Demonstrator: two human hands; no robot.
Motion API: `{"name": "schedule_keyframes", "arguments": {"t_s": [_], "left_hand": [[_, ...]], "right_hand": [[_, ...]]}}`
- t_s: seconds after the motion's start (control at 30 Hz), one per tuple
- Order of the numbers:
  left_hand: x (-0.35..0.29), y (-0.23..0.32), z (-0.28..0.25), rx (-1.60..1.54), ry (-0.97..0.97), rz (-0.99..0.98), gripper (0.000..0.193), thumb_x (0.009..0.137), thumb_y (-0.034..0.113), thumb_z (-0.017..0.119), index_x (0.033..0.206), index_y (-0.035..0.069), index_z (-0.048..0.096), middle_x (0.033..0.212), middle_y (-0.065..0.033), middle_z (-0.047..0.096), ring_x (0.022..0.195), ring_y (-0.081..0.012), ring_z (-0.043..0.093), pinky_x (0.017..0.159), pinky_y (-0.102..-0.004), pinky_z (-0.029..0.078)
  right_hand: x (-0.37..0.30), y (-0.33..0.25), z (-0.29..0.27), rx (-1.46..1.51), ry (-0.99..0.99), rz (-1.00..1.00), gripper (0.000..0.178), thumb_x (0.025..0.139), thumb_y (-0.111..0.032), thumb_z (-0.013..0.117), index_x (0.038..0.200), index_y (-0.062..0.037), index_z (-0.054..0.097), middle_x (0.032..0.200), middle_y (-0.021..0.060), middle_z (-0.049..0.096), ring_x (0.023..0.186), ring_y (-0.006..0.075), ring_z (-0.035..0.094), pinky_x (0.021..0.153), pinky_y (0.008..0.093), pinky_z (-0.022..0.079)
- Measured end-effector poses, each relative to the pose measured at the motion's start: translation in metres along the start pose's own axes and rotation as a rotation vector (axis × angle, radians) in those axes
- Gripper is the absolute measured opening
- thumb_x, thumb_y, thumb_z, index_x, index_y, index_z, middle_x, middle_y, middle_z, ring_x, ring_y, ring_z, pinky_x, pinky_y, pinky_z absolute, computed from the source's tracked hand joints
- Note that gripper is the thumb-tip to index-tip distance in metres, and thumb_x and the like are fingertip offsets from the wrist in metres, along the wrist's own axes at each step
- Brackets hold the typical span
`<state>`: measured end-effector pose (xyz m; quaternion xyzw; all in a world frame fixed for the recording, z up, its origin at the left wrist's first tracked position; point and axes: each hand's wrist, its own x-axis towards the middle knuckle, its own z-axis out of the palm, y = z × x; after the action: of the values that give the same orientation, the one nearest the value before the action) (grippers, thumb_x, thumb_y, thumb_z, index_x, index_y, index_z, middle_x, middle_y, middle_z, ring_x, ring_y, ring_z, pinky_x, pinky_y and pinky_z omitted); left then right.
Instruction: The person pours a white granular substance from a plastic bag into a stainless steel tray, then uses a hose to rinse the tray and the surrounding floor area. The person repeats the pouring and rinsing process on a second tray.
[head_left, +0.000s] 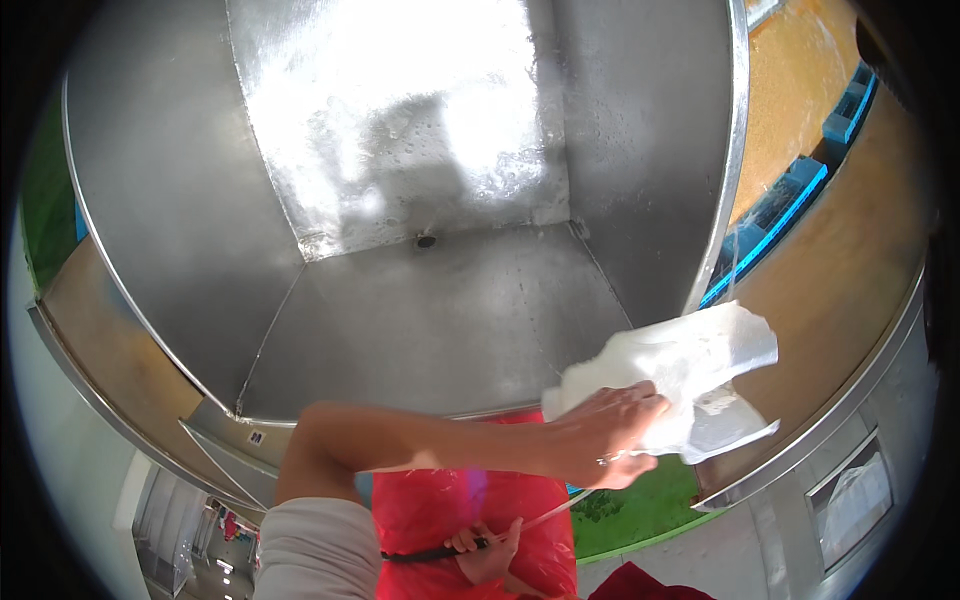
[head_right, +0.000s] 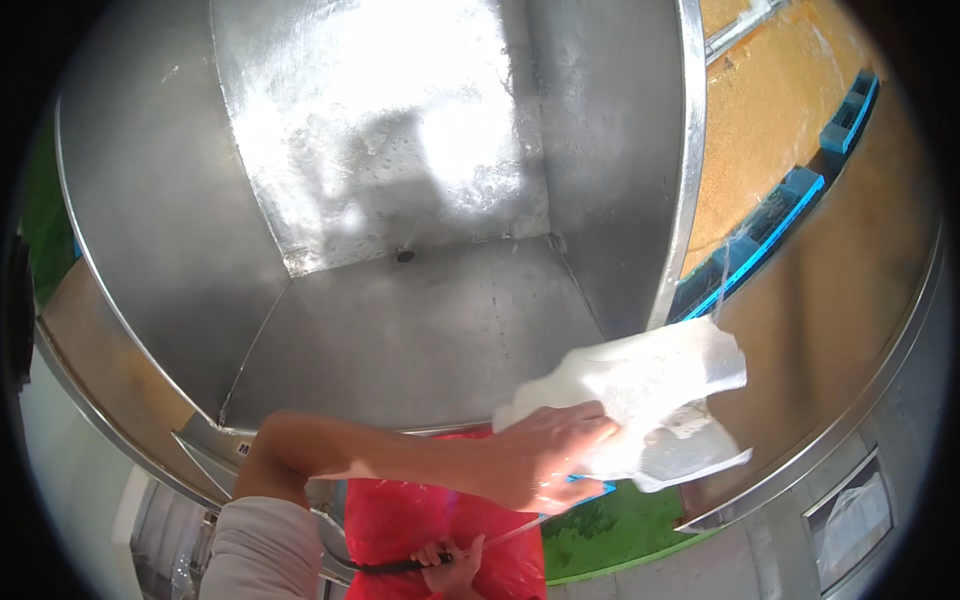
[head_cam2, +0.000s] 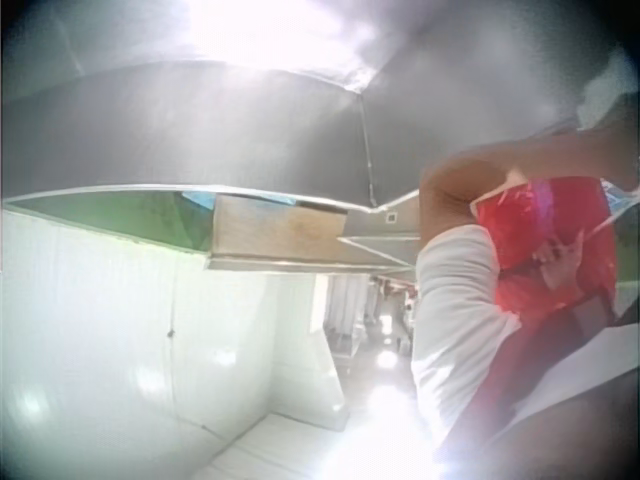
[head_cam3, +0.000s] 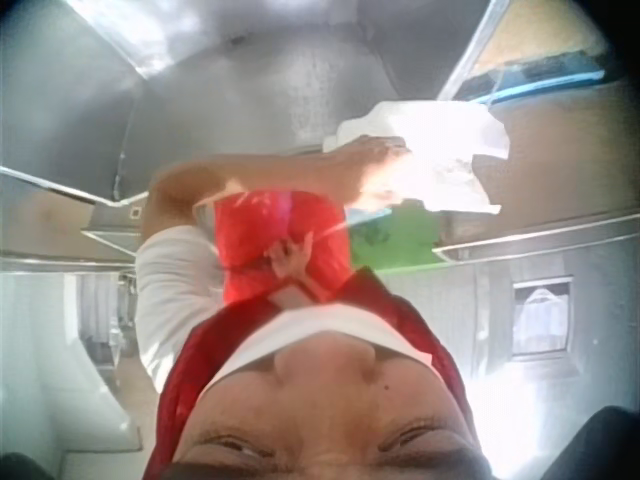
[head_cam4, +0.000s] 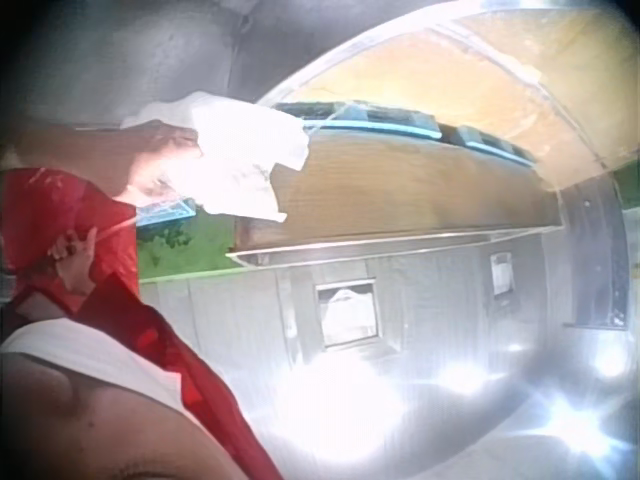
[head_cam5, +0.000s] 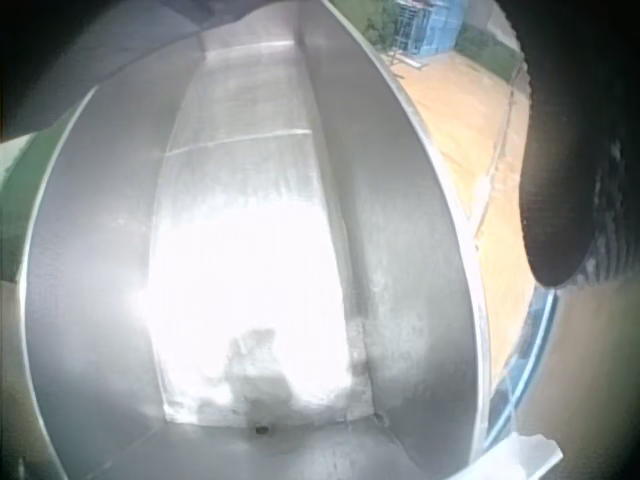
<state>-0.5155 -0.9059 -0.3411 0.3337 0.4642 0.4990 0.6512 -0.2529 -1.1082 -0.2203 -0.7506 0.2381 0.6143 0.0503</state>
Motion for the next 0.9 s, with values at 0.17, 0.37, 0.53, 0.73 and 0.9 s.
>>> {"name": "schedule_keyframes", "arguments": {"t_s": [0.17,0.37,0.53,0.73,0.9], "left_hand": [[0.036,0.02,0.026,-0.243,-0.073,-0.086,0.053,0.09,0.037,0.075,0.11,-0.004,0.049,0.109,-0.0219,0.058,0.108,-0.0348,0.059,0.094,-0.0462,0.046],[0.021,0.046,-0.02,-0.565,-0.219,-0.376,0.05,0.088,0.044,0.076,0.098,0.002,0.049,0.089,-0.0067,0.05,0.086,-0.0196,0.053,0.076,-0.039,0.045],[-0.086,-0.016,-0.083,-0.076,-0.054,-0.15,0.046,0.09,0.04,0.079,0.113,0.003,0.065,0.109,-0.0127,0.064,0.104,-0.0288,0.062,0.091,-0.0418,0.05],[-0.22,-0.2,-0.327,0.537,0.306,-0.682,0.038,0.076,0.01,0.071,0.113,0.003,0.069,0.12,-0.0173,0.068,0.109,-0.0367,0.067,0.098,-0.0426,0.054],[-0.231,-0.322,-0.462,1.566,0.616,-1.012,0.037,0.092,0.014,0.063,0.128,0.006,0.068,0.122,-0.0208,0.069,0.111,-0.0351,0.069,0.1,-0.0477,0.054]], "right_hand": [[-0.012,0.005,0.044,0.035,0.105,0.0,0.059,0.104,-0.066,0.046,0.088,-0.0126,0.064,0.057,0.0047,0.046,0.056,0.0238,0.05,0.062,0.0436,0.044],[0.022,0.005,-0.036,0.015,-0.094,0.121,0.083,0.094,-0.083,0.034,0.095,-0.0104,0.072,0.063,0.0087,0.045,0.069,0.0298,0.048,0.082,0.0498,0.043],[0.021,0.014,-0.027,-0.001,-0.095,0.072,0.089,0.091,-0.089,0.032,0.098,-0.0098,0.073,0.065,0.0092,0.044,0.072,0.0301,0.045,0.087,0.0514,0.041],[0.029,0.02,-0.03,-0.009,-0.097,0.053,0.094,0.087,-0.093,0.033,0.103,-0.008,0.072,0.066,0.0085,0.045,0.073,0.0287,0.044,0.086,0.0504,0.041],[0.046,0.022,-0.036,0.012,-0.041,0.086,0.094,0.087,-0.092,0.033,0.101,-0.0083,0.072,0.067,0.0088,0.046,0.073,0.029,0.045,0.088,0.051,0.041]]}}
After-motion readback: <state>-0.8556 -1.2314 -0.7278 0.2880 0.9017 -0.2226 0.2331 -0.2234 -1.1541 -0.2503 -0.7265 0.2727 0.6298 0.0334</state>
